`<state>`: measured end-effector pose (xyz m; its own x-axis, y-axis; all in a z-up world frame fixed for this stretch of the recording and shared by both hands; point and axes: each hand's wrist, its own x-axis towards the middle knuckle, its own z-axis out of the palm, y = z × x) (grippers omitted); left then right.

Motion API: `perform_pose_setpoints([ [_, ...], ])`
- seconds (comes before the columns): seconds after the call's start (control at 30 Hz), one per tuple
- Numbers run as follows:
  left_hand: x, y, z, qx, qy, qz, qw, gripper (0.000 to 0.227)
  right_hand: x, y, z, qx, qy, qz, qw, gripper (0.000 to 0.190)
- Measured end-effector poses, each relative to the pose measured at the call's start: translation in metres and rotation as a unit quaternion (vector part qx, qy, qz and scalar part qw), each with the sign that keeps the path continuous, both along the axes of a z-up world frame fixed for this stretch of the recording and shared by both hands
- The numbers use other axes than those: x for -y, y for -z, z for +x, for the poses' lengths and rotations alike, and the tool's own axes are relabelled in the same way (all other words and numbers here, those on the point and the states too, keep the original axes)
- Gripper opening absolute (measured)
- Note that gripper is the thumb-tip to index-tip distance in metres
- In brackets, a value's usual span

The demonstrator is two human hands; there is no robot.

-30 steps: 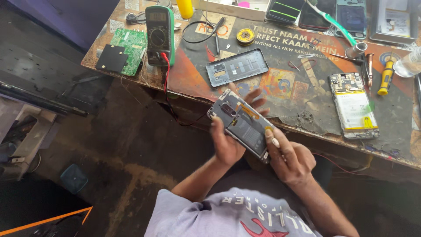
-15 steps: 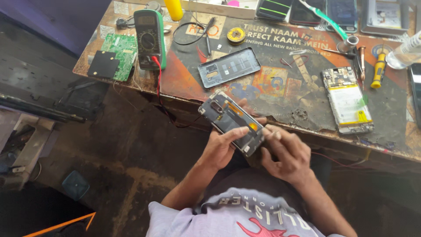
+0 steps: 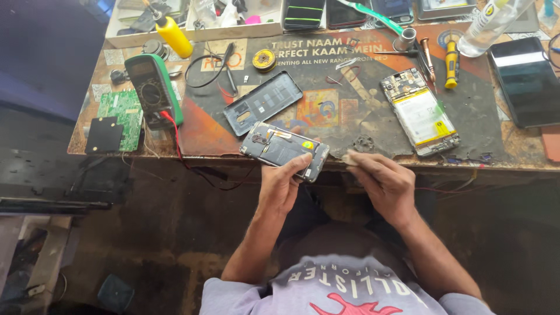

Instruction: The person disassembles a smartphone at a workbench, removing components including the battery and various internal panels by hand.

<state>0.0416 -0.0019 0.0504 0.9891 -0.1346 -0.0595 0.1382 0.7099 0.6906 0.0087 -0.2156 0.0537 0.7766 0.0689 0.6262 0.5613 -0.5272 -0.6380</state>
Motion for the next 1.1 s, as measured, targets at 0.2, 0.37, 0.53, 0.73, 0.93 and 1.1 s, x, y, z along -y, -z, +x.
perform_pose_setpoints([
  [0.2, 0.001, 0.005, 0.001, 0.012, -0.032, -0.006, 0.999, 0.073, -0.007, -0.008, 0.012, -0.03, -0.09, -0.012, 0.995, 0.036],
  [0.37, 0.004, 0.01, 0.002, 0.025, -0.04, 0.0, 0.999, 0.075, -0.015, -0.003, 0.014, 0.008, -0.099, -0.042, 0.994, 0.036],
  [0.53, 0.004, 0.01, 0.001, 0.019, -0.043, 0.015, 0.999, 0.072, -0.012, -0.006, 0.016, 0.001, -0.107, -0.046, 0.993, 0.036],
  [0.73, 0.002, 0.007, -0.001, 0.011, -0.03, 0.028, 0.999, 0.068, -0.015, -0.005, 0.015, 0.019, -0.089, -0.071, 0.993, 0.038],
  [0.93, 0.005, 0.008, -0.002, 0.012, -0.051, 0.061, 0.997, 0.064, -0.017, 0.0, 0.014, 0.078, -0.056, -0.149, 0.984, 0.045],
  [1.1, 0.0, 0.016, -0.001, -0.005, -0.028, 0.054, 0.998, 0.059, -0.016, 0.011, 0.016, 0.109, -0.069, -0.183, 0.975, 0.05],
])
